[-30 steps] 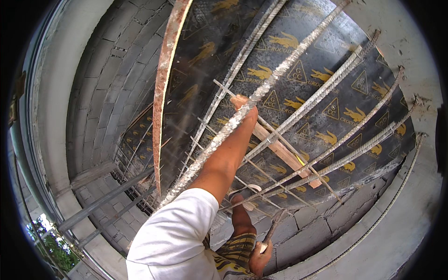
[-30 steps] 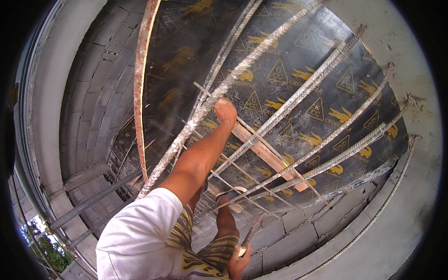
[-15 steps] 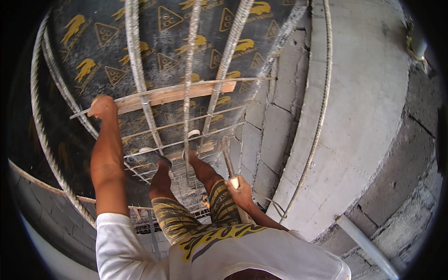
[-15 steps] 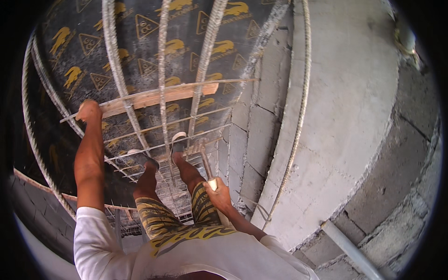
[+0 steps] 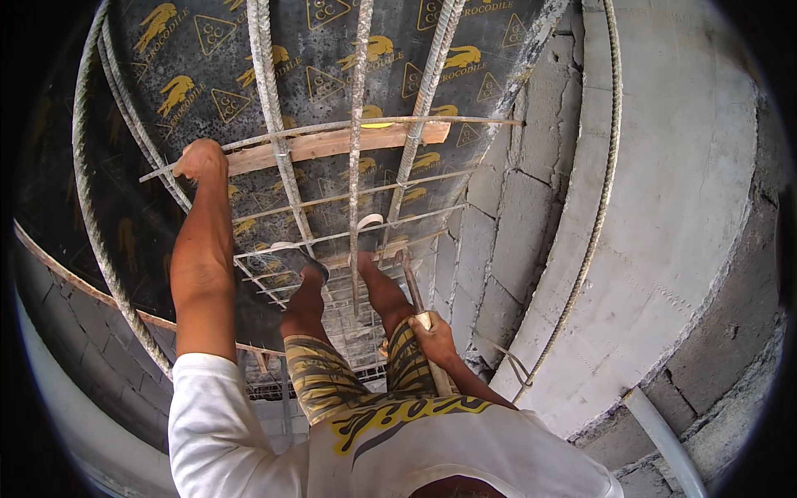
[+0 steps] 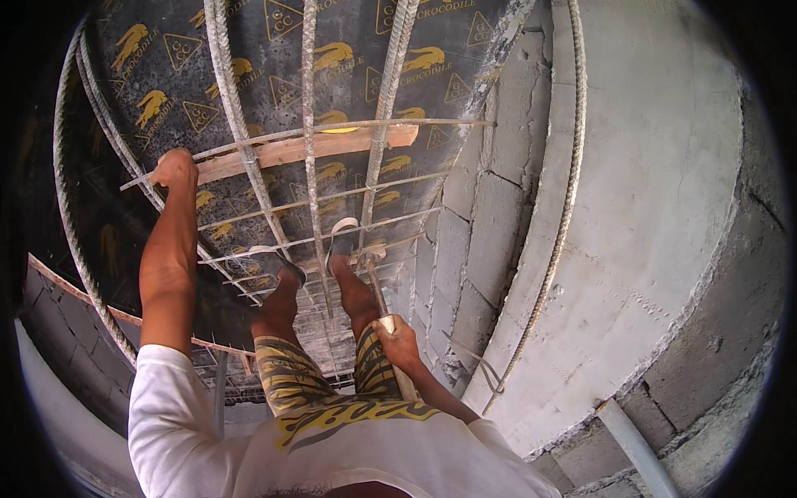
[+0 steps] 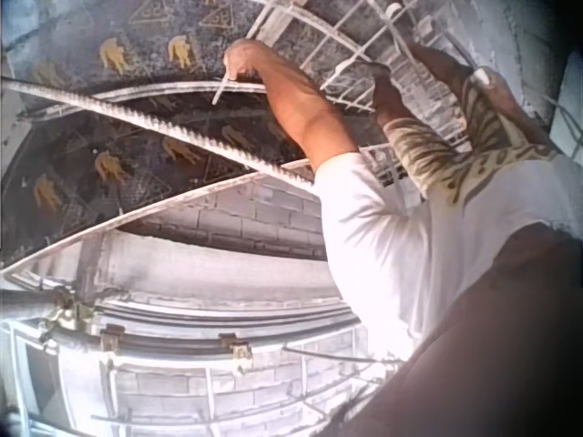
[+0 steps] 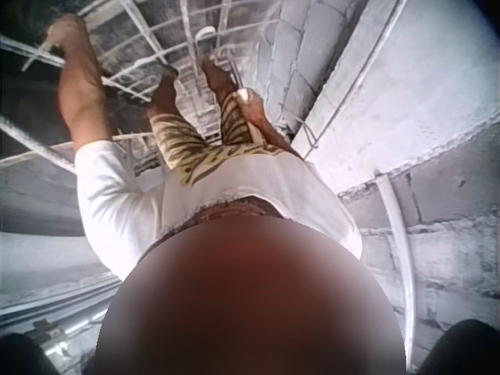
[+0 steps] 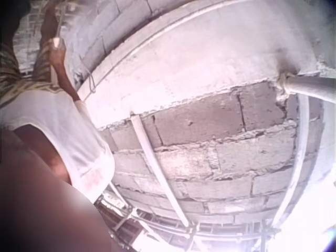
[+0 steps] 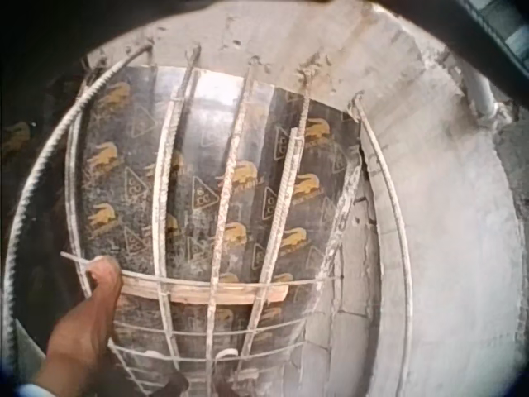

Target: The person works on a spiral rebar cage, using pliers to bend and twist wire ties around intersecting rebar rods. They repeatedly position the rods, secure them with wire, and adjust the cage structure while standing on the spiral framework.

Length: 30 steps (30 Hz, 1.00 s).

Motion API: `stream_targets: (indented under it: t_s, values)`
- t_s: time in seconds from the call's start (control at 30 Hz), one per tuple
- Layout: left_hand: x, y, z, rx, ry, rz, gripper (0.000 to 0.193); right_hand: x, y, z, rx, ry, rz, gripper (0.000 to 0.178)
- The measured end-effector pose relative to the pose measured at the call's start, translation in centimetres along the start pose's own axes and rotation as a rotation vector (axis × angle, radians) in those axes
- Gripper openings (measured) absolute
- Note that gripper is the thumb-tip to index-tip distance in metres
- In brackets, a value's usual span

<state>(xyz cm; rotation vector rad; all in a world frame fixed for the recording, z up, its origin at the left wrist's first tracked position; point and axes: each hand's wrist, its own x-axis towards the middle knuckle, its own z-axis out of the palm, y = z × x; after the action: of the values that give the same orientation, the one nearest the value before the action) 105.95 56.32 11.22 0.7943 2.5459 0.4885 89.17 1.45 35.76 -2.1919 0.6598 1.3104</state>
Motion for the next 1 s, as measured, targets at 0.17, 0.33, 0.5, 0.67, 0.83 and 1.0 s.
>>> stream_targets:
  t_s: [0.17,0.33,0.5,0.67,0.83,1.0]
  values:
    - [1.9,-2.1,1.2,0.005,0.079,-0.011,0.028,0.5,0.8,0.0,0.008,-0.049,-0.001,0.04]
    - [5.0,-5.3,1.9,-0.009,0.109,-0.06,0.027,0.8,1.1,0.4,-0.018,-0.05,-0.011,0.039]
    - [7.4,-9.1,2.7,0.073,0.218,-0.13,0.031,1.0,0.9,0.6,-0.041,-0.055,-0.002,0.036]
    - [8.4,-9.2,4.4,-0.058,0.226,-0.111,0.041,1.3,0.5,0.6,-0.106,-0.094,0.091,0.048]
    - [9.1,-10.9,2.8,-0.834,-0.324,-0.324,0.052,1.1,0.4,0.9,-0.109,-0.111,0.021,0.047]
    - [8.6,-9.1,1.3,-0.759,-0.499,-0.029,0.052,1.3,0.7,1.0,-0.084,-0.136,0.041,0.047]
